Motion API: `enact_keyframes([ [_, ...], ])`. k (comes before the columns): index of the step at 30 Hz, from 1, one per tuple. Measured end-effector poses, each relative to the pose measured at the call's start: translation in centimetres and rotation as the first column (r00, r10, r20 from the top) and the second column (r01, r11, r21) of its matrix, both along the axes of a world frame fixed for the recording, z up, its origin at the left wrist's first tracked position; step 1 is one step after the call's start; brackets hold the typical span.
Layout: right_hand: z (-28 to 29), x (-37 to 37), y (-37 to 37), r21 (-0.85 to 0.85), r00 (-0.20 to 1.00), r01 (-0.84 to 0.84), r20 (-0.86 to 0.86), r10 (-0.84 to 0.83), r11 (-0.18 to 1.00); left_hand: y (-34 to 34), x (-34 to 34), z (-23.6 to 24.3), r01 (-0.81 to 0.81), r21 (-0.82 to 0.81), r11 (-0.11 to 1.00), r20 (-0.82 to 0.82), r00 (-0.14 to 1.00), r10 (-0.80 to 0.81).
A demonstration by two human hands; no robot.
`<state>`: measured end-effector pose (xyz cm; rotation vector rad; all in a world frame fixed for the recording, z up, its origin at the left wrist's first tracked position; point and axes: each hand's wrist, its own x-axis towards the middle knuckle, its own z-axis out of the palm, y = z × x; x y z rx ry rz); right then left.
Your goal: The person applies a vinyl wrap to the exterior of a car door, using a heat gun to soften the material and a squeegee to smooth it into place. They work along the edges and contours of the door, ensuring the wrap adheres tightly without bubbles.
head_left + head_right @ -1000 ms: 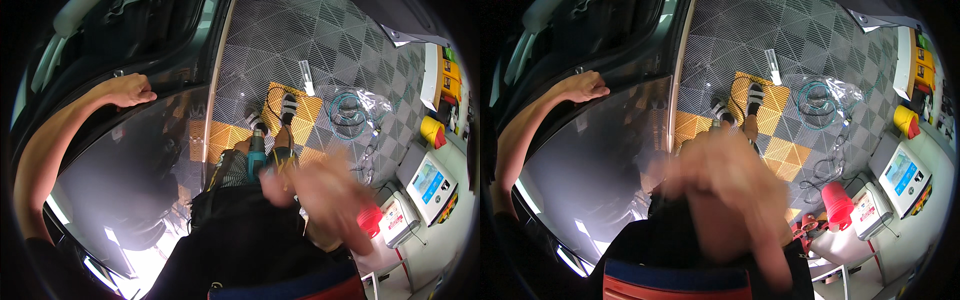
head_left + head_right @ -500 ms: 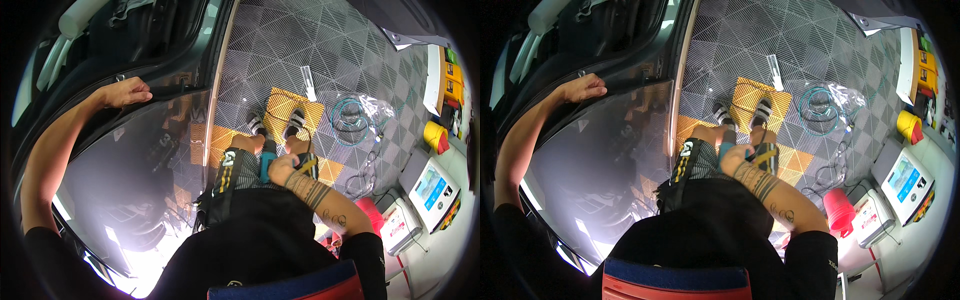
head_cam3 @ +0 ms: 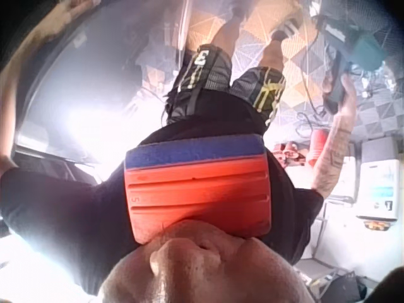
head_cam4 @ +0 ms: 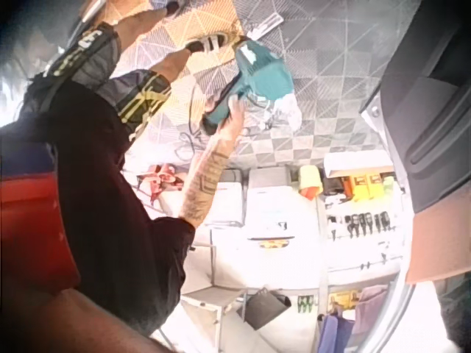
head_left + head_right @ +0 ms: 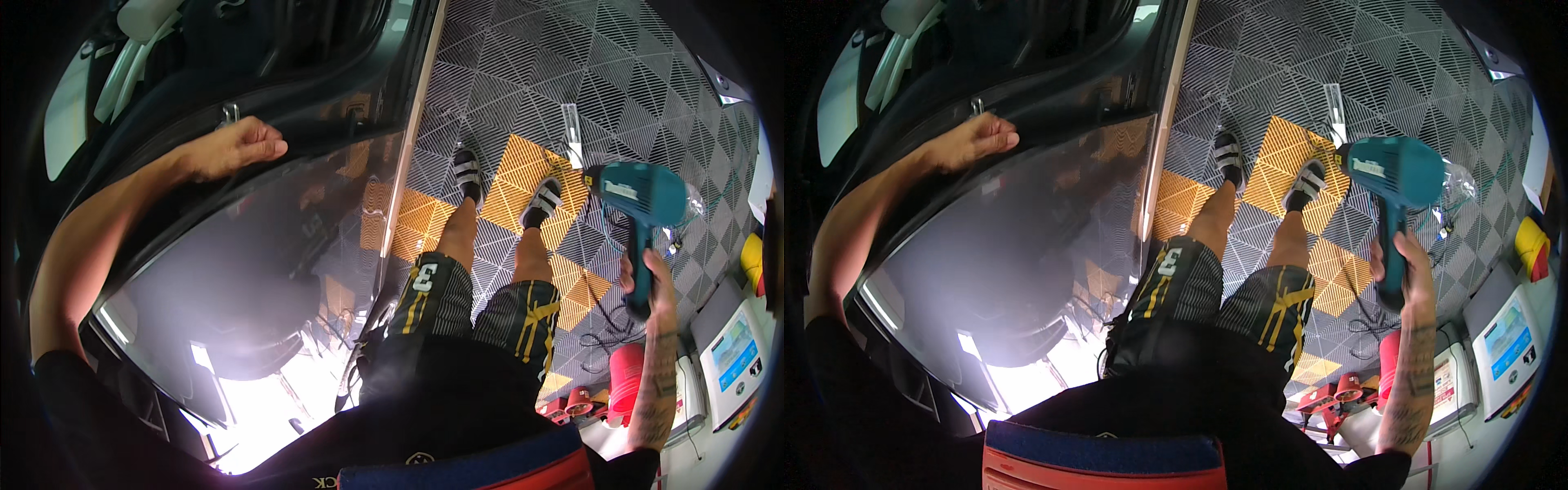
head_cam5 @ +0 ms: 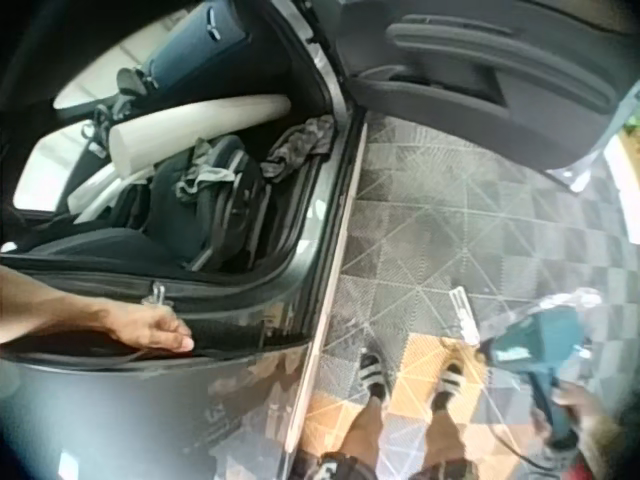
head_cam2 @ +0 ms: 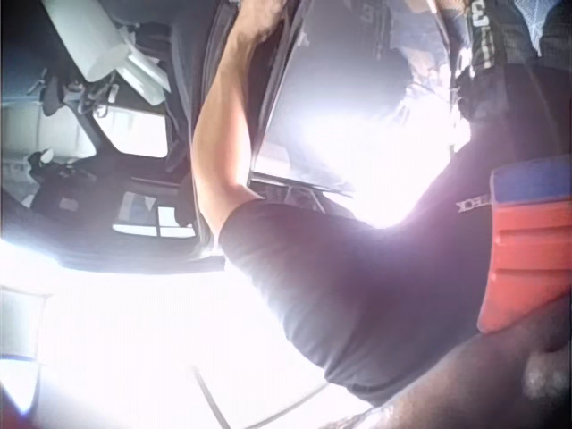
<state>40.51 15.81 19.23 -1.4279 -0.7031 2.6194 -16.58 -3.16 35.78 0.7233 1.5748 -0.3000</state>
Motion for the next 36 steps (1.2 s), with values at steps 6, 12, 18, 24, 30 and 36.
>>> enact_keyframes([
  [6,6.5,-5.7,-4.5,-0.449,0.87,0.148,-0.365,-0.332,0.881,-0.1,0.0,-0.7,0.03,0.158,0.987,0.051,0.998,-0.039],
  [12,7.2,-11.7,-5.4,-0.696,0.715,-0.017,-0.51,-0.478,0.718,0.0,0.1,-0.6,-0.22,-0.088,0.972,0.014,0.975,0.222],
  [18,7.6,-15.5,-3.4,-0.684,0.681,-0.244,-0.625,-0.381,0.687,1.7,0.1,0.0,-0.217,-0.177,0.96,-0.007,0.976,0.219],
  [24,8.1,-18.8,-1.6,-0.713,0.86,-0.082,-0.403,-0.311,0.696,2.0,-0.4,-0.5,-0.062,-0.101,0.993,0.095,0.993,0.071],
  [30,8.2,-21.4,0.4,-0.763,0.86,-0.18,-0.428,-0.276,0.621,1.9,-1.8,-1.9,0.117,0.206,0.972,0.289,0.941,-0.175],
  [36,7.9,-21.6,0.7,-0.783,0.731,-0.447,-0.598,-0.327,0.433,1.2,-1.3,-1.1,-0.015,0.13,0.991,0.302,0.953,-0.025],
])
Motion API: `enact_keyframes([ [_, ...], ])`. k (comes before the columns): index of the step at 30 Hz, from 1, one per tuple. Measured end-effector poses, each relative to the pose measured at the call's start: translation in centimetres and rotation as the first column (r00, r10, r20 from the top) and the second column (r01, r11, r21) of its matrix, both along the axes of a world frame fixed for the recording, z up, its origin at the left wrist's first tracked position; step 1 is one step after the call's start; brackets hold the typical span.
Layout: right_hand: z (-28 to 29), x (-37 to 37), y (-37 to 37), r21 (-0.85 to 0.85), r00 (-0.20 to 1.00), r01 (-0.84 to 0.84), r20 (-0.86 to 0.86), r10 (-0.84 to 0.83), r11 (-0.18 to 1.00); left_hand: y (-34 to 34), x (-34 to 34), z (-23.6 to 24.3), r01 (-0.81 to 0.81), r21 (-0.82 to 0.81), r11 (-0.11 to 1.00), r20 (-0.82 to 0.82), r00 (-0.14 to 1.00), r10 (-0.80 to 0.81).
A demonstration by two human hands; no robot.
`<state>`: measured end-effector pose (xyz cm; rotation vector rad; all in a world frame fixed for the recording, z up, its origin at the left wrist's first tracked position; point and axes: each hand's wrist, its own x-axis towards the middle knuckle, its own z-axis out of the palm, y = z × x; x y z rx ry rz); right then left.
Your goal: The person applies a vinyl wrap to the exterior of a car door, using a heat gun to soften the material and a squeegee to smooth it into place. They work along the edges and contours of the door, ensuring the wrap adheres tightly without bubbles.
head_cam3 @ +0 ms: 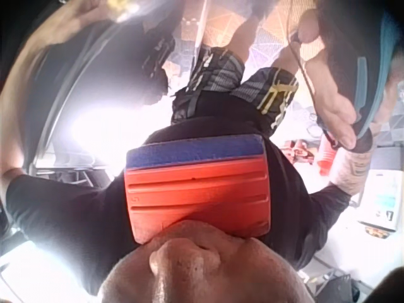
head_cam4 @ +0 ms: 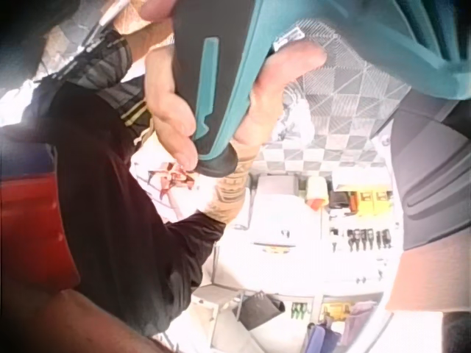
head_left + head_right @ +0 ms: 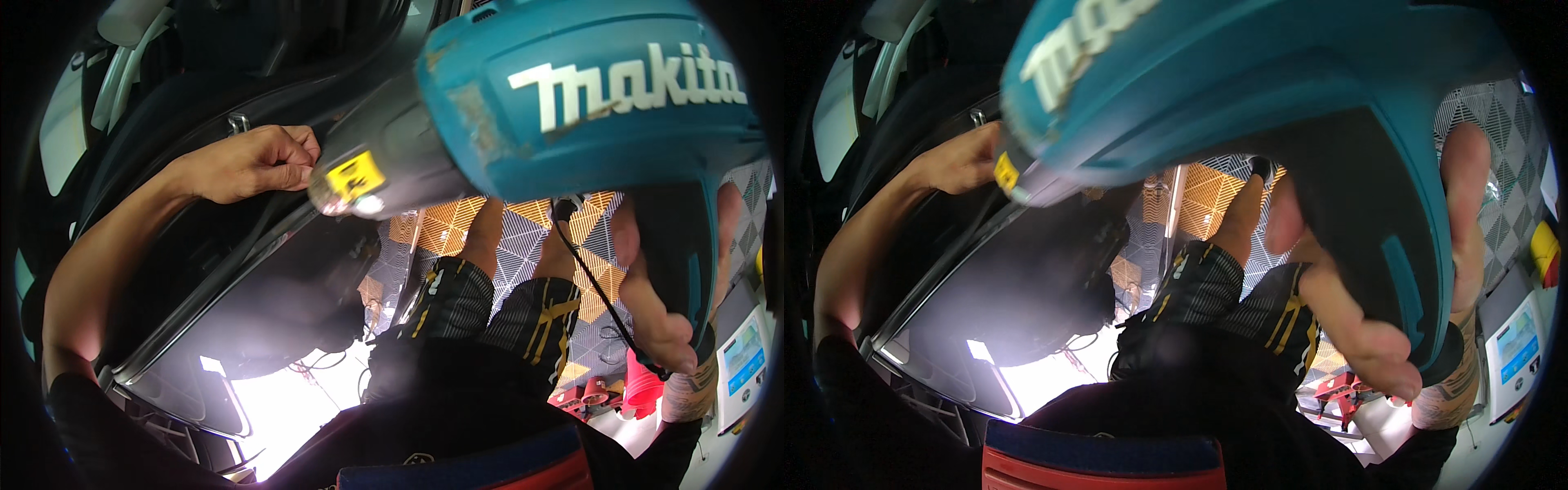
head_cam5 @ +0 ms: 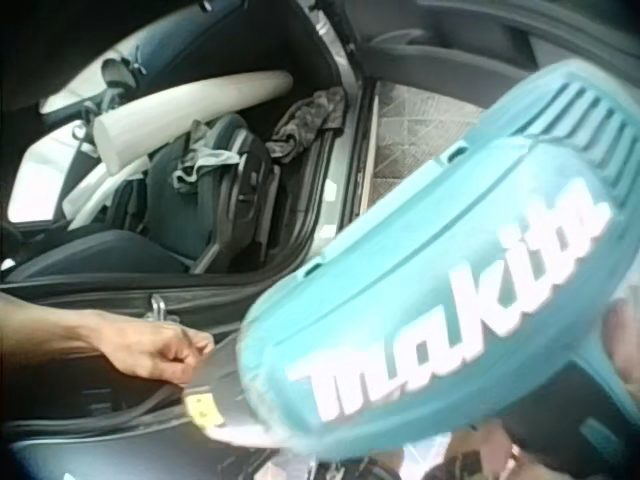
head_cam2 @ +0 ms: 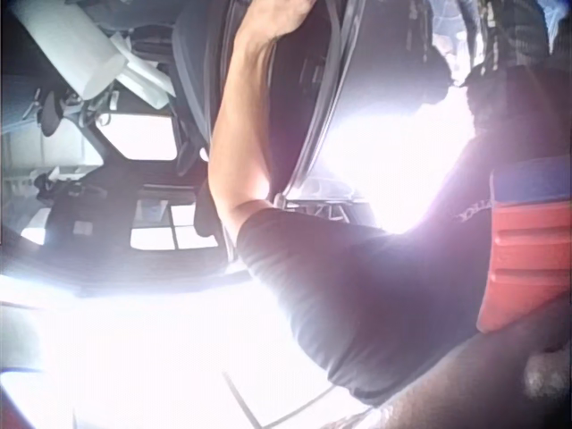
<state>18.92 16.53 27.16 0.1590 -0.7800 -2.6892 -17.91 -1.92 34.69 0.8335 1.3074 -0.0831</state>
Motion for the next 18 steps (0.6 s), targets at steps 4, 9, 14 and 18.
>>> enact_keyframes([
  [4,0.2,-0.3,0.0,0.005,0.991,-0.024,-0.13,0.025,1.0,1.5,0.4,0.8,0.043,-0.007,0.999,-0.001,0.999,-0.043],
  [9,0.1,-1.0,-0.3,0.077,0.999,0.02,0.046,-0.023,0.997,0.4,0.4,0.2,0.081,-0.015,0.997,-0.083,0.993,-0.082],
  [14,0.2,-1.2,-0.4,0.266,0.982,0.053,0.163,-0.099,0.962,0.6,0.1,-0.2,0.132,-0.004,0.991,-0.082,0.988,-0.132],
  [18,-1.4,-0.6,-0.2,0.287,0.981,0.048,0.167,-0.099,0.957,1.1,0.2,-0.1,0.144,-0.026,0.989,-0.089,0.985,-0.146],
])
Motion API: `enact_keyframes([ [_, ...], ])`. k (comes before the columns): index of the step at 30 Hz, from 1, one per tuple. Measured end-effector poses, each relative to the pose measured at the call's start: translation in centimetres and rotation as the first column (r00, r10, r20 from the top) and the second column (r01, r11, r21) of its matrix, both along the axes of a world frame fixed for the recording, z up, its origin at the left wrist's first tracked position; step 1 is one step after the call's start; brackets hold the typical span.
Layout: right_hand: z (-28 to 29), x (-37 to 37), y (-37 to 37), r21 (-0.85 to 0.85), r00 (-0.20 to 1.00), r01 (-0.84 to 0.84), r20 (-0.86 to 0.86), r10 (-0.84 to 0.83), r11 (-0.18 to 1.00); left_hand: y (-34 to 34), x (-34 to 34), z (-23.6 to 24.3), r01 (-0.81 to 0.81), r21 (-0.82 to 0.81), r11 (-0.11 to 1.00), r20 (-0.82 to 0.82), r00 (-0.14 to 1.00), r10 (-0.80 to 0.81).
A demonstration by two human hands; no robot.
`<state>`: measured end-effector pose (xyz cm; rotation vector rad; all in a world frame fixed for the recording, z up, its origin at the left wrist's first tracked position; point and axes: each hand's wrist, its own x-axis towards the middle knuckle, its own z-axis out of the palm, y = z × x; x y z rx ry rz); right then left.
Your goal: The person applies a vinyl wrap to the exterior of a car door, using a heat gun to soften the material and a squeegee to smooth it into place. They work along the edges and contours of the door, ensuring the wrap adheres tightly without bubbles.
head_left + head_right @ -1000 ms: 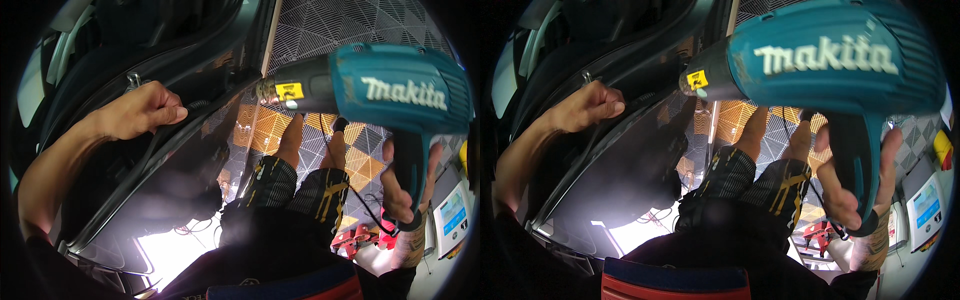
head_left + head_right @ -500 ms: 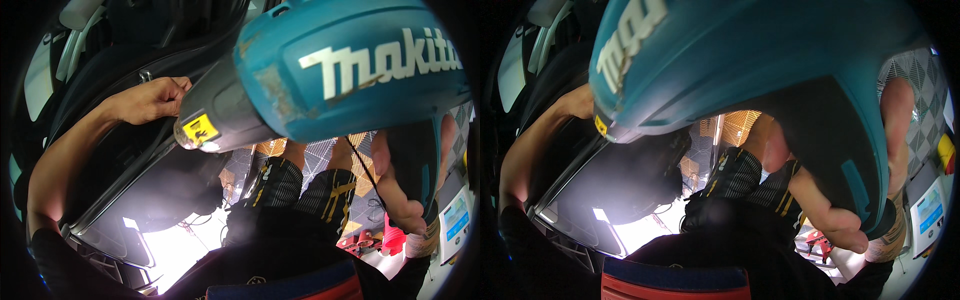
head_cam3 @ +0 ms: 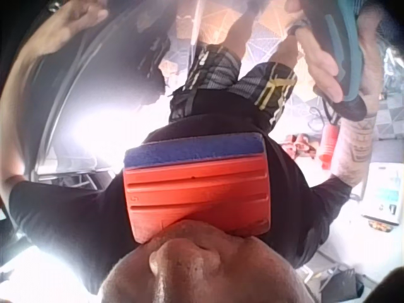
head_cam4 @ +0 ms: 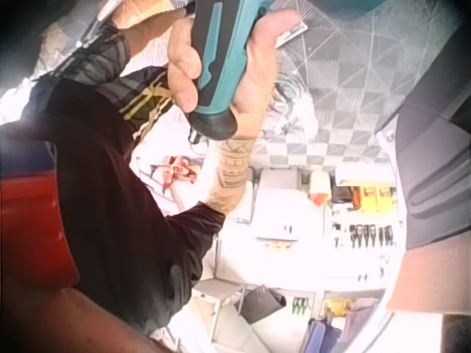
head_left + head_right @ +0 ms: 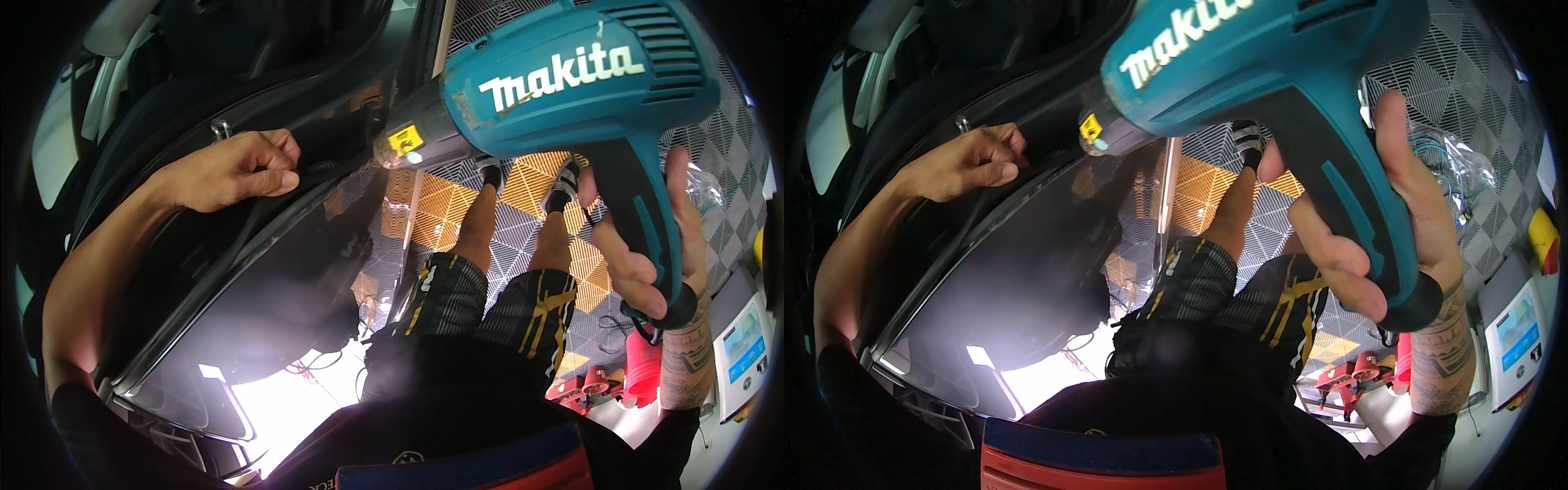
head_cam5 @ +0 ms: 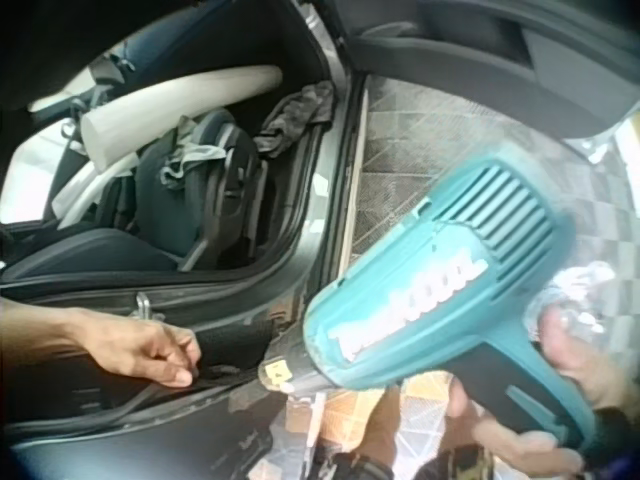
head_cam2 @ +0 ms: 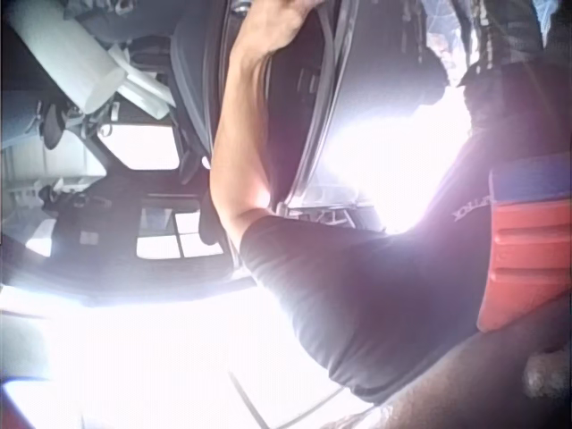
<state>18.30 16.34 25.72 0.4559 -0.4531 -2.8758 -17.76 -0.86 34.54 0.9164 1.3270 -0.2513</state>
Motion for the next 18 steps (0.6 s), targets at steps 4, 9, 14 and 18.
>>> enact_keyframes([
  [4,-2.7,1.5,-0.2,0.197,0.997,0.017,0.072,-0.032,0.98,0.7,0.5,0.6,-0.088,-0.067,0.994,-0.019,0.996,0.087],
  [9,-15.0,3.1,-1.3,0.804,0.805,-0.592,0.589,0.07,0.046,-0.1,2.0,1.2,-0.219,-0.166,0.961,-0.097,0.974,0.205],
  [14,-32.8,1.3,-3.9,0.419,0.545,-0.587,0.837,0.045,-0.693,1.1,1.2,-0.3,-0.34,-0.285,0.896,-0.157,0.939,0.307],
  [18,-44.3,-2.1,-2.8,0.191,0.504,-0.445,0.861,-0.068,-0.875,-1.0,0.0,-0.2,-0.2,-0.201,0.959,-0.134,0.975,0.176],
])
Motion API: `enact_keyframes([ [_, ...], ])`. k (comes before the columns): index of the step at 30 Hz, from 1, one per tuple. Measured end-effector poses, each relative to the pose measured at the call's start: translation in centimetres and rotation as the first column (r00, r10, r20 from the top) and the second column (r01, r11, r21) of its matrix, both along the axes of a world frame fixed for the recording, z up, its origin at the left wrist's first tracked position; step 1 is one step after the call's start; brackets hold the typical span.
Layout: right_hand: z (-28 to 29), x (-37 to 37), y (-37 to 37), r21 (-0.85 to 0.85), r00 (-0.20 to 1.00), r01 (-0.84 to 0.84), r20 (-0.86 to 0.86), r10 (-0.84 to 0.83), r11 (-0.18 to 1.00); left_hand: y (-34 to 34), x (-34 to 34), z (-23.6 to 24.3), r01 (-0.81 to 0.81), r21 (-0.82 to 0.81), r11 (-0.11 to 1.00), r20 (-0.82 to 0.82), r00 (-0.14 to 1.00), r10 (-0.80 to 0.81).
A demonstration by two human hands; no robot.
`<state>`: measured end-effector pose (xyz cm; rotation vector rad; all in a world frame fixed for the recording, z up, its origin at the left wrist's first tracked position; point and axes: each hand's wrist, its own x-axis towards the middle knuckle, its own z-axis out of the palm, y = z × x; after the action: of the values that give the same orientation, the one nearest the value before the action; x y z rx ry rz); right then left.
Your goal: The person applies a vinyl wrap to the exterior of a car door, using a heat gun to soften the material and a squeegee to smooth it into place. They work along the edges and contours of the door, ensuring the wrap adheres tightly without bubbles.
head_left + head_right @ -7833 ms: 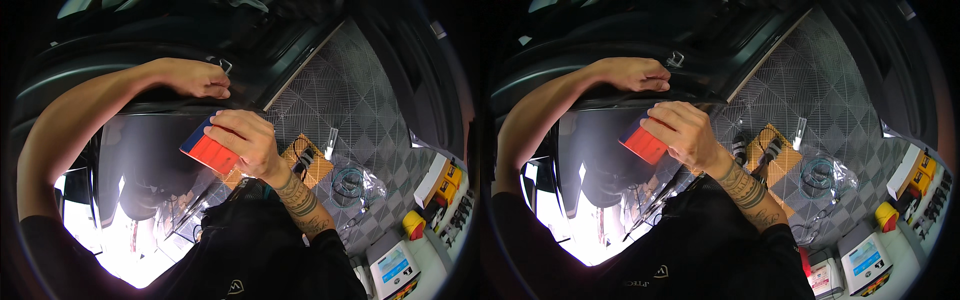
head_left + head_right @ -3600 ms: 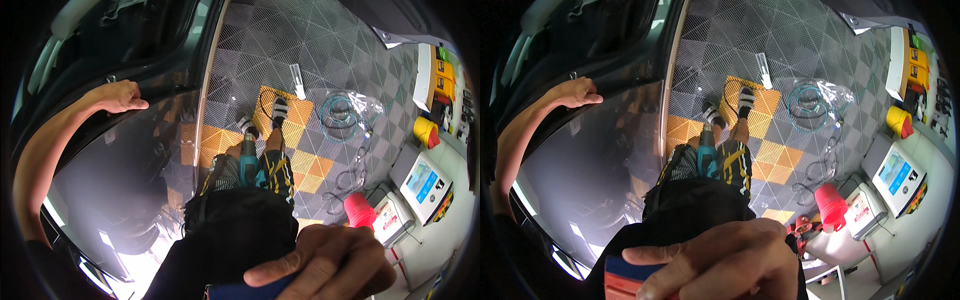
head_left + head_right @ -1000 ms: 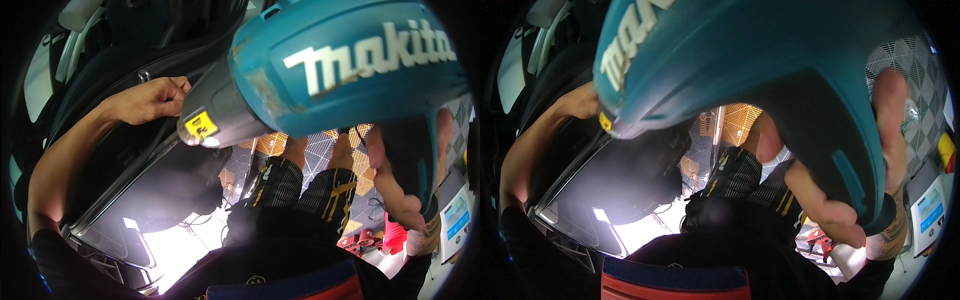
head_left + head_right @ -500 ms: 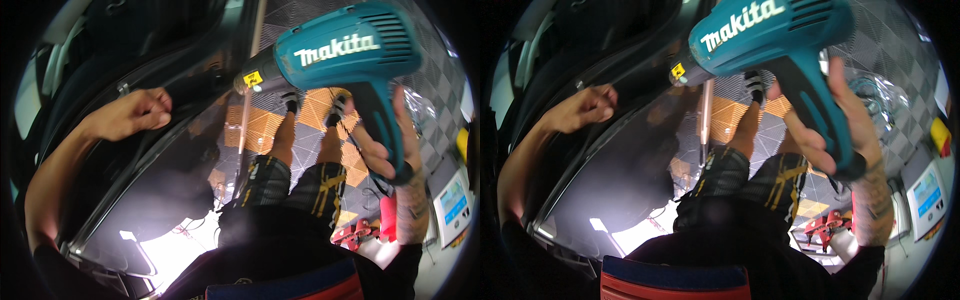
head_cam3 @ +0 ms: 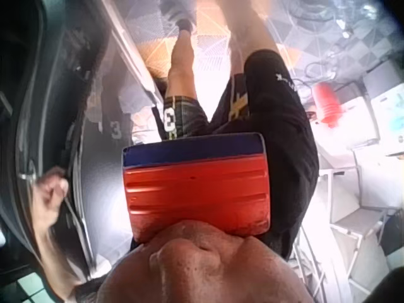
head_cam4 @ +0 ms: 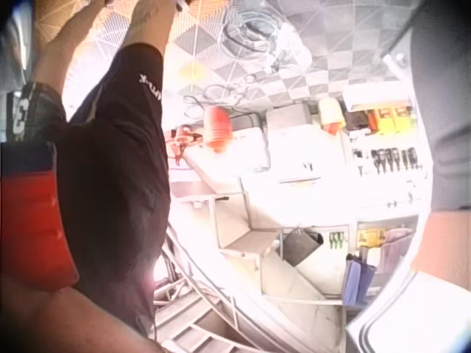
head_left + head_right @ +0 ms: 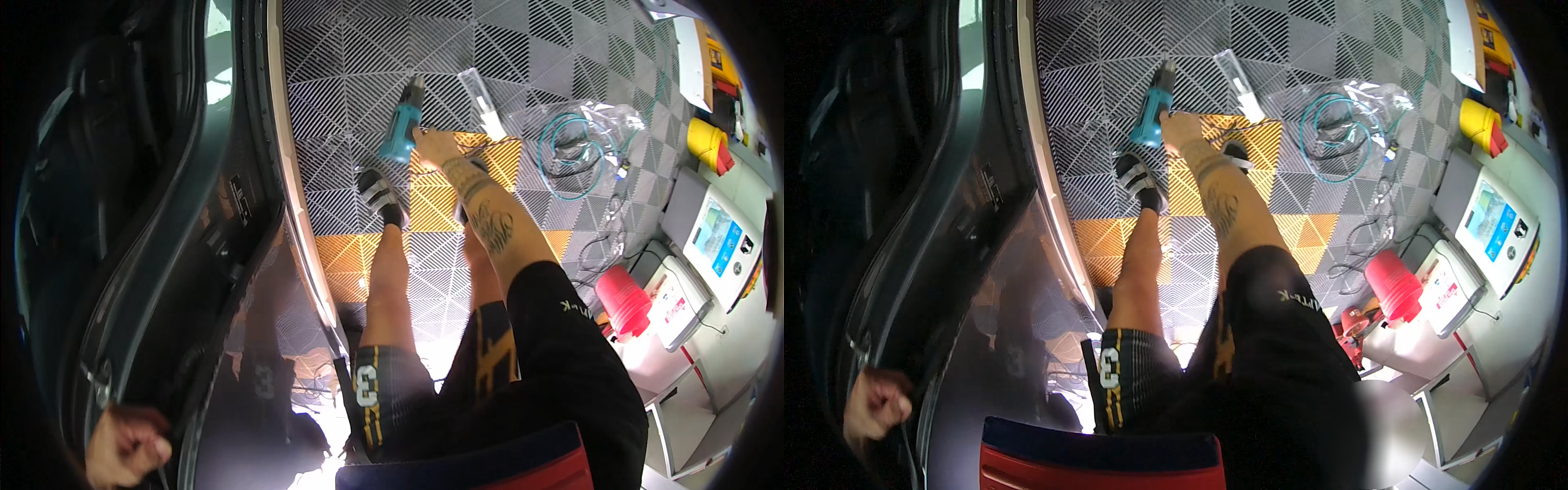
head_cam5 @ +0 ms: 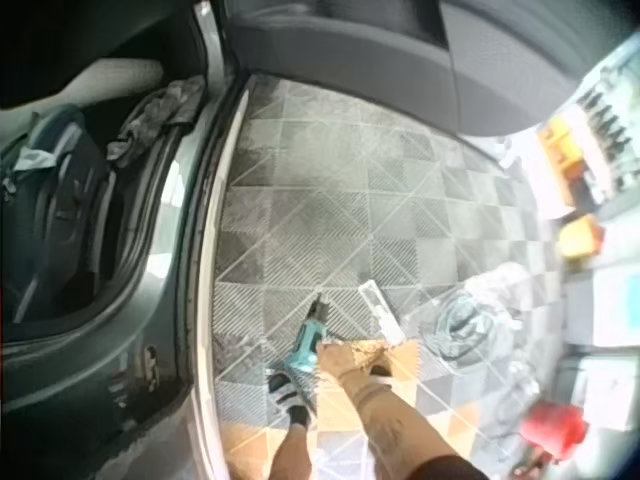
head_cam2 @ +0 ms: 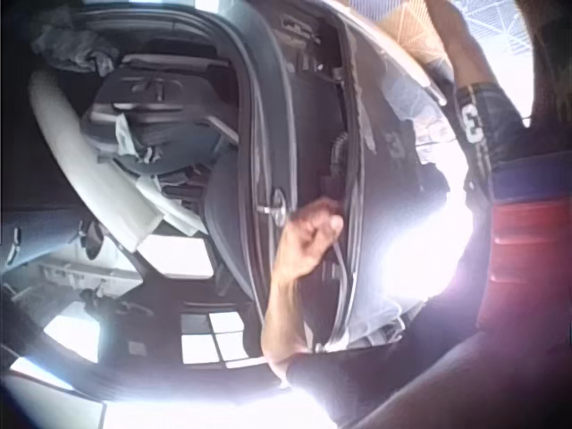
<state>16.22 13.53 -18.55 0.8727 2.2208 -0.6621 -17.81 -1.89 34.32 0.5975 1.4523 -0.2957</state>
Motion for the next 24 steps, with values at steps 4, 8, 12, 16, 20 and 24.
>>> enact_keyframes([
  [4,-6.0,-2.6,1.5,0.089,0.997,-0.05,0.058,0.045,0.995,-1.4,-0.5,-0.7,-0.127,0.103,0.986,0.109,0.987,0.116],
  [8,-3.4,-2.5,2.0,-0.265,0.801,0.344,-0.418,-0.429,0.901,-1.7,-0.8,-0.2,0.057,0.233,0.971,0.025,0.998,-0.064],
  [12,25.0,-3.2,1.3,-0.727,0.087,0.065,-0.679,-0.729,0.684,-0.3,1.6,-0.9,-0.063,0.041,0.997,0.065,0.996,0.06],
  [16,45.4,-0.1,-0.1,-0.428,0.043,-0.11,-0.904,-0.426,0.897,-0.1,-0.2,-2.4,0.0,0.137,0.991,0.209,0.978,-0.029],
  [20,52.8,0.7,-2.2,-0.338,0.095,-0.247,-0.941,-0.325,0.908,-1.2,0.4,-1.9,-0.121,0.148,0.982,0.214,0.973,0.087],
  [24,46.9,1.0,-5.9,-0.886,0.507,-0.308,-0.462,-0.728,0.347,-1.9,0.4,-1.6,-0.086,0.03,0.996,0.137,0.987,0.082],
])
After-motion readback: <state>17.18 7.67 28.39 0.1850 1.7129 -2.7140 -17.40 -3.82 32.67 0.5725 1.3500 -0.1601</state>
